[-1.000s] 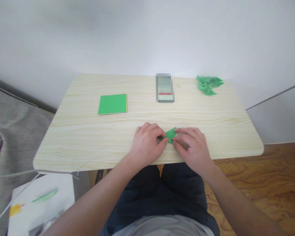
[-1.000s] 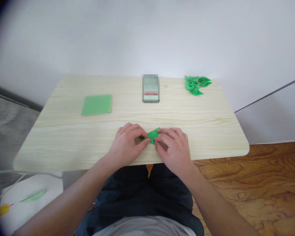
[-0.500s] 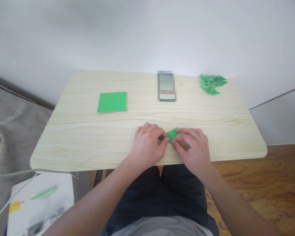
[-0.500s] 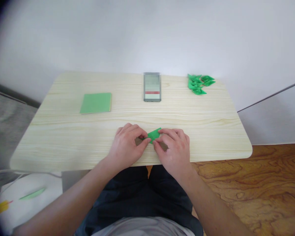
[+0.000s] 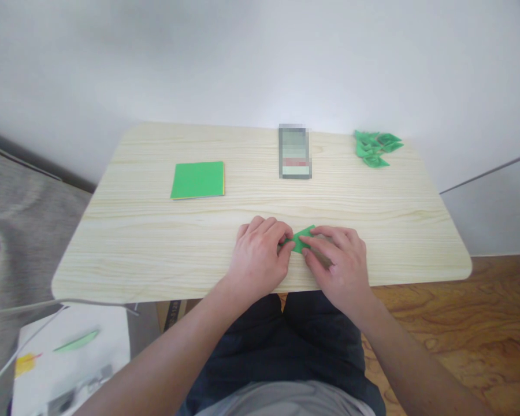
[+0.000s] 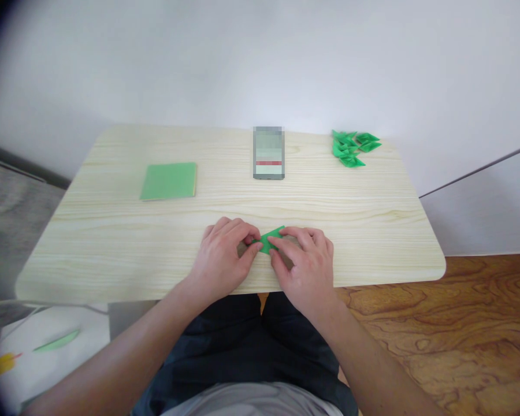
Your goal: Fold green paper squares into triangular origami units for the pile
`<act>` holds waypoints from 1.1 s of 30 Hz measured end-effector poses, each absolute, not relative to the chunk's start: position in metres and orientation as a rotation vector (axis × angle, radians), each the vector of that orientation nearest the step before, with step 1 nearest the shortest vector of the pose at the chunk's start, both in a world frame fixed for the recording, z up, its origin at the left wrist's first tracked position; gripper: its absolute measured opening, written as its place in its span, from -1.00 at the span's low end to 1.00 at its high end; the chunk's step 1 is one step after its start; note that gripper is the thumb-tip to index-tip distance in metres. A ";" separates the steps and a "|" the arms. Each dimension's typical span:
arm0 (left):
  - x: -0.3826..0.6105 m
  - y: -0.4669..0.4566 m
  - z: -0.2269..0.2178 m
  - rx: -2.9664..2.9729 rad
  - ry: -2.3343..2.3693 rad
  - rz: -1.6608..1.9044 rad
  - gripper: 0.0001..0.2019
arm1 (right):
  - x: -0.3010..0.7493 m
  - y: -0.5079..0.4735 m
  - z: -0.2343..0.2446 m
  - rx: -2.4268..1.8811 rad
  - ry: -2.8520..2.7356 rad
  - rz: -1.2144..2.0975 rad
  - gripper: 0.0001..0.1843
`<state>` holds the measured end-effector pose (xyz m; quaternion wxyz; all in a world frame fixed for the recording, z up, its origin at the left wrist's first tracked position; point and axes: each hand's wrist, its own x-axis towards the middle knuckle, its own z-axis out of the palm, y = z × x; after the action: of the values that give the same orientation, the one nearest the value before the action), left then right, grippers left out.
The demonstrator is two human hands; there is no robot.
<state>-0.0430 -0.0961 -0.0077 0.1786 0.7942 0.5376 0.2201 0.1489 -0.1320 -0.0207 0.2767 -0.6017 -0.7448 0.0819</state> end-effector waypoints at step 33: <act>-0.066 -0.173 -0.022 2.745 1.139 0.916 -0.73 | 0.173 -0.189 -0.050 -1.201 -2.292 -0.117 -0.56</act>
<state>-0.0660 -0.1734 -0.0224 0.0158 0.8826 0.3662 0.2945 0.1727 -0.1892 -0.0497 0.2722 -0.4462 -0.8515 -0.0433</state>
